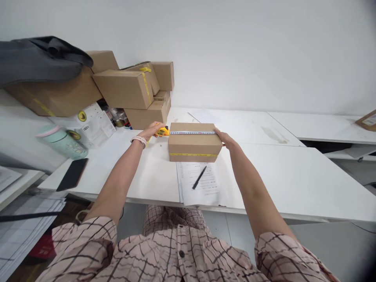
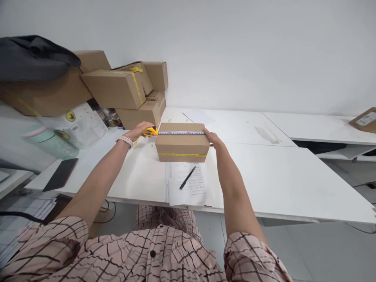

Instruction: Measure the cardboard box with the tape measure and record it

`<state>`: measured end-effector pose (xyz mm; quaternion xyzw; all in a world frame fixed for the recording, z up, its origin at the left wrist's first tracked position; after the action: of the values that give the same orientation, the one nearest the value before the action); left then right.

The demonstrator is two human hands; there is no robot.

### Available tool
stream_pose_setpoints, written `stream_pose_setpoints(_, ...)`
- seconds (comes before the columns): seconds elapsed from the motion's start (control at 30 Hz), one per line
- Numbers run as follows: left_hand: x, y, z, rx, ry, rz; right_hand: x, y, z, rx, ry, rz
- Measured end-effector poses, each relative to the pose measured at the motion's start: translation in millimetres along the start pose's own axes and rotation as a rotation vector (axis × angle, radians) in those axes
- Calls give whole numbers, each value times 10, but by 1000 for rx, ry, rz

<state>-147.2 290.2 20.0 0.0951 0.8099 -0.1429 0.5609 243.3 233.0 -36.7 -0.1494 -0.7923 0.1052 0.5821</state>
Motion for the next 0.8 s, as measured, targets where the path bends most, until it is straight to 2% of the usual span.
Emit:
stream_pose_setpoints(0.27, -6, 133, -96, 37, 33, 0, 47, -24, 45, -35, 9, -12)
stream_pose_setpoints(0.53, -20, 168, -110, 50, 78, -17, 81, -20, 41, -78, -12, -17)
stream_pose_setpoints(0.67, -12, 148, -91, 33, 109, -23, 118, 28, 18, -178, -156, -21)
stream_pose_setpoints(0.8, -128, 74, -65, -10, 146, -26, 232, -25, -6, -279, -424, 10)
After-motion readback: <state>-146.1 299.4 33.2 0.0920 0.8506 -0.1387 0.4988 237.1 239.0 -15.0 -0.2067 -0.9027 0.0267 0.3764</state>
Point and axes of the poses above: each hand's wrist, its own y-axis towards the middle knuckle, its own z-axis out of the palm, x = y × z, the point moved 3 cm from there along y, towards the middle knuckle, and after that the axes turned 9 degrees about x, right-handed, at the moved point
